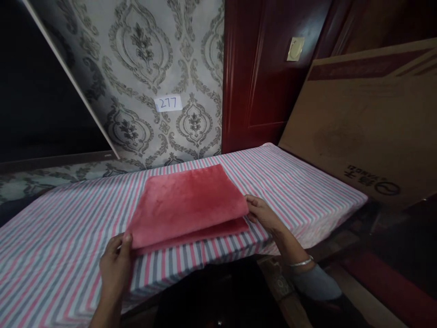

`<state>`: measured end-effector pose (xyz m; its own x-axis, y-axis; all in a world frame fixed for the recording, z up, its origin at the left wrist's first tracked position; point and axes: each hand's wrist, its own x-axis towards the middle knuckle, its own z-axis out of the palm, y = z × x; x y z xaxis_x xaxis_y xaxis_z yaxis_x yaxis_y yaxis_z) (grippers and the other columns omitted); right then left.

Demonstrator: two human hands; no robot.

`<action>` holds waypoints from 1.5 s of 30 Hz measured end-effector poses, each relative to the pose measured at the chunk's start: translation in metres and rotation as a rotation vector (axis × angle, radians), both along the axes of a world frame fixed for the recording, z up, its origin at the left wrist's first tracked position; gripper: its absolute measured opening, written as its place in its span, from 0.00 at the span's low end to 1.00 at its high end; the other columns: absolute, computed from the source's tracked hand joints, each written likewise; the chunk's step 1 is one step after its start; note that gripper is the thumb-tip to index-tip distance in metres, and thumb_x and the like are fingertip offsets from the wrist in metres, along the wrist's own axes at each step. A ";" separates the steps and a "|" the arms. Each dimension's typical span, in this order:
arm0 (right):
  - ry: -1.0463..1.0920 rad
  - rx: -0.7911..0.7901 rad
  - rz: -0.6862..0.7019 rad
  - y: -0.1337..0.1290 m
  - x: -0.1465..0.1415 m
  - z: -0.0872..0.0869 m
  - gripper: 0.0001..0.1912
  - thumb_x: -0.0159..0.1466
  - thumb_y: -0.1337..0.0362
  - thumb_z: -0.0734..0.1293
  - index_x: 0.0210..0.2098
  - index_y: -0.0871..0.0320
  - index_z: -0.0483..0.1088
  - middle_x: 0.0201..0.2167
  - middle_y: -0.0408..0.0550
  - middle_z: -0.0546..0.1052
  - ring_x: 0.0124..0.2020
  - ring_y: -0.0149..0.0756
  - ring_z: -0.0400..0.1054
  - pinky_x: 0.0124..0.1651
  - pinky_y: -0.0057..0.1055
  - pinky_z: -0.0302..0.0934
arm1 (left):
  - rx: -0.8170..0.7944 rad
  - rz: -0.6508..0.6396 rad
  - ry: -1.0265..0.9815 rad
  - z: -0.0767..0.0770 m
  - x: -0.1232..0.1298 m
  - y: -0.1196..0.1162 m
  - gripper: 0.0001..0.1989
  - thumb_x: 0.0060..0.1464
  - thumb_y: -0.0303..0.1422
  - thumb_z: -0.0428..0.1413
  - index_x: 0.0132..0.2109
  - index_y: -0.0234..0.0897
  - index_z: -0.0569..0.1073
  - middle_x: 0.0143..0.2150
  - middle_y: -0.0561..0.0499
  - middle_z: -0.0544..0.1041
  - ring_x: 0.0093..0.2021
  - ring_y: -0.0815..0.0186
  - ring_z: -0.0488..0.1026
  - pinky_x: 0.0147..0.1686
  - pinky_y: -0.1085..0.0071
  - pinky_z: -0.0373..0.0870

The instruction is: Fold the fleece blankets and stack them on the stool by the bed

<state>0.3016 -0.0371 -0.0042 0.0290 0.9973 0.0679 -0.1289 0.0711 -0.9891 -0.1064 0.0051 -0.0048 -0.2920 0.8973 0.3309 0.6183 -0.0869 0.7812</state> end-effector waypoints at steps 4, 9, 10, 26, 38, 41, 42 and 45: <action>0.001 -0.030 -0.021 -0.007 0.002 -0.014 0.15 0.54 0.54 0.71 0.30 0.57 0.66 0.16 0.32 0.61 0.14 0.21 0.47 0.19 0.24 0.38 | -0.041 0.002 0.037 -0.005 -0.004 0.002 0.20 0.50 0.51 0.47 0.35 0.39 0.71 0.39 0.43 0.77 0.44 0.52 0.74 0.51 0.55 0.68; 0.015 -0.025 -0.020 -0.008 -0.002 -0.023 0.16 0.53 0.53 0.73 0.31 0.56 0.66 0.18 0.33 0.64 0.15 0.21 0.47 0.20 0.24 0.40 | 0.003 0.050 0.079 -0.015 -0.007 -0.001 0.21 0.52 0.51 0.46 0.38 0.38 0.72 0.42 0.41 0.77 0.45 0.52 0.74 0.50 0.54 0.70; 0.008 -0.026 -0.001 -0.009 -0.002 -0.023 0.17 0.52 0.54 0.74 0.31 0.56 0.66 0.21 0.34 0.66 0.15 0.21 0.48 0.20 0.24 0.41 | 0.005 0.060 0.085 -0.017 -0.008 -0.004 0.22 0.52 0.52 0.48 0.39 0.38 0.72 0.42 0.42 0.77 0.43 0.53 0.75 0.47 0.56 0.71; -0.083 0.022 -0.115 -0.016 0.001 -0.017 0.21 0.58 0.43 0.68 0.33 0.54 0.66 0.15 0.38 0.68 0.17 0.30 0.61 0.23 0.27 0.54 | 0.221 0.034 0.362 -0.005 -0.011 -0.007 0.13 0.54 0.42 0.47 0.33 0.40 0.70 0.42 0.42 0.78 0.41 0.55 0.75 0.42 0.61 0.71; -0.004 0.036 -0.146 -0.023 0.000 -0.034 0.25 0.60 0.43 0.68 0.46 0.55 0.69 0.19 0.38 0.68 0.21 0.32 0.64 0.27 0.28 0.59 | 0.021 -0.059 0.215 -0.017 -0.020 -0.015 0.19 0.52 0.48 0.49 0.42 0.39 0.72 0.42 0.43 0.78 0.42 0.53 0.76 0.43 0.59 0.72; 0.049 0.107 -0.139 -0.026 -0.001 -0.035 0.30 0.58 0.48 0.71 0.56 0.53 0.64 0.28 0.39 0.71 0.22 0.29 0.64 0.28 0.27 0.59 | 0.126 -0.043 0.222 -0.017 -0.020 -0.021 0.25 0.54 0.49 0.51 0.50 0.35 0.70 0.49 0.38 0.76 0.47 0.51 0.75 0.46 0.56 0.73; 0.047 0.120 -0.134 -0.027 -0.002 -0.035 0.34 0.57 0.50 0.73 0.58 0.52 0.62 0.31 0.40 0.72 0.23 0.28 0.64 0.28 0.27 0.59 | 0.211 -0.037 0.275 -0.016 -0.019 -0.022 0.25 0.55 0.48 0.51 0.52 0.34 0.70 0.52 0.36 0.75 0.50 0.49 0.74 0.49 0.54 0.71; 0.007 0.125 -0.132 -0.026 -0.004 -0.029 0.39 0.56 0.53 0.74 0.62 0.50 0.59 0.33 0.39 0.71 0.23 0.26 0.61 0.26 0.25 0.57 | 0.447 -0.094 0.492 -0.012 -0.002 -0.024 0.24 0.57 0.46 0.52 0.53 0.33 0.69 0.54 0.33 0.73 0.57 0.45 0.69 0.58 0.47 0.63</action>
